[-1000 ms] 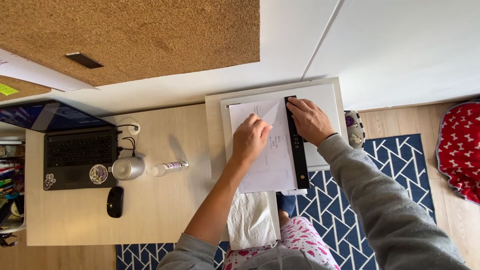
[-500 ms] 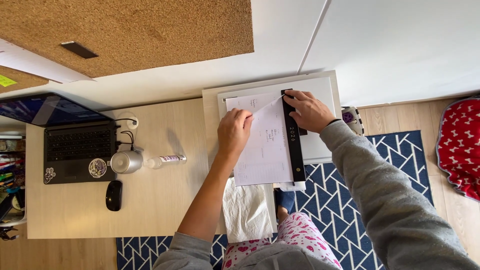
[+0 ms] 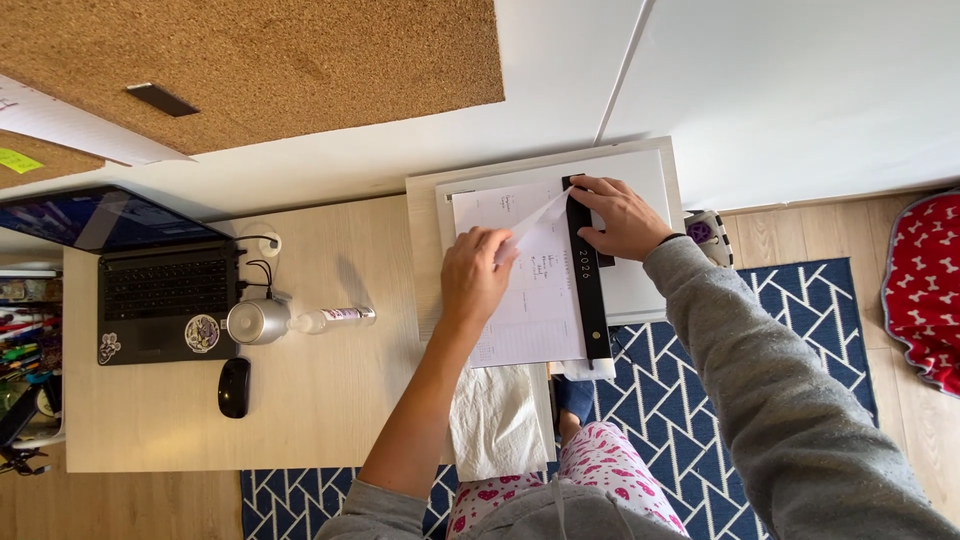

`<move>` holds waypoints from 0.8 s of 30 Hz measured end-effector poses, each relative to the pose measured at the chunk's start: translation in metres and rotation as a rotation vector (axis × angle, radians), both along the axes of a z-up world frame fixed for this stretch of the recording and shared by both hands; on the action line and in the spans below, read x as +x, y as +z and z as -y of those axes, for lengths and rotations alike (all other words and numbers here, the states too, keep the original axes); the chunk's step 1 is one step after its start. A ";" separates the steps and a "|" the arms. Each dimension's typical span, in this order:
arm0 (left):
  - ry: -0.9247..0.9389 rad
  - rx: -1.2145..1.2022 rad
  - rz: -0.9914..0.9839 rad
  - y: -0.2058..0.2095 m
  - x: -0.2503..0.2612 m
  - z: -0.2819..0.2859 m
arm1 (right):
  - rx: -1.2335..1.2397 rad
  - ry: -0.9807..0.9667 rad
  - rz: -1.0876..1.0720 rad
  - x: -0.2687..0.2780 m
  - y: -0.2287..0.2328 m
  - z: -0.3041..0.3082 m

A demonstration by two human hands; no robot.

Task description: The person wipes a small shelf with a paper towel, attaches a calendar to a laptop using magnetic strips, and organizes various items including a phone case and stationery in a desk caddy.

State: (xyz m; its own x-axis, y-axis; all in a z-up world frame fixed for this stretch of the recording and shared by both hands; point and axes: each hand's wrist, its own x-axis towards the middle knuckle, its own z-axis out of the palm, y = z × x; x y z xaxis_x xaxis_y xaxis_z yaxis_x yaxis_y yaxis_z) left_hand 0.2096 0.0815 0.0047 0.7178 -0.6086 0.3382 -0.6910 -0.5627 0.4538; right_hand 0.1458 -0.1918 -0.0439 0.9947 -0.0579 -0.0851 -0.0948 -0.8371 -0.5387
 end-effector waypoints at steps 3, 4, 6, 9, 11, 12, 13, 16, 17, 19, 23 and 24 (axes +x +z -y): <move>0.008 -0.007 0.035 -0.019 0.005 -0.009 | 0.041 0.003 -0.008 -0.001 0.006 0.002; 0.007 -0.006 0.034 -0.012 0.000 -0.005 | 0.042 0.002 -0.009 -0.001 0.005 0.002; -0.048 -0.041 0.016 0.001 -0.012 0.001 | 0.026 0.017 -0.025 -0.001 0.004 0.003; -0.079 -0.078 0.027 0.023 -0.025 0.005 | 0.062 0.016 -0.028 -0.001 0.007 0.003; -0.090 -0.094 0.023 0.025 -0.027 0.004 | 0.048 0.009 -0.055 0.000 0.009 0.003; -0.099 -0.110 0.020 0.026 -0.028 0.003 | 0.033 0.004 -0.080 0.001 0.011 0.003; -0.097 -0.109 0.021 0.027 -0.025 0.003 | 0.034 0.006 -0.079 0.000 0.011 0.002; -0.060 -0.112 -0.092 0.025 -0.015 -0.003 | 0.033 0.011 -0.063 -0.002 0.011 0.000; -0.037 -0.080 -0.111 0.021 -0.011 -0.007 | 0.039 0.014 -0.069 -0.003 0.011 0.000; -0.014 -0.046 -0.131 0.013 -0.007 -0.014 | 0.046 0.017 -0.075 -0.003 0.012 0.001; 0.032 -0.036 -0.149 0.022 -0.013 -0.017 | 0.029 0.029 -0.125 -0.001 0.015 0.002; 0.028 -0.078 -0.165 0.029 -0.016 -0.016 | 0.025 0.031 -0.153 -0.001 0.015 0.002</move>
State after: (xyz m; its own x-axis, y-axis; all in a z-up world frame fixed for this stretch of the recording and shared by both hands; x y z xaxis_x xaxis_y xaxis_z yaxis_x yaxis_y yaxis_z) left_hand 0.1932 0.0975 0.0338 0.7835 -0.5646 0.2595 -0.5882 -0.5393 0.6026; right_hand 0.1450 -0.1939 -0.0285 0.9713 -0.0234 -0.2368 -0.1517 -0.8276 -0.5404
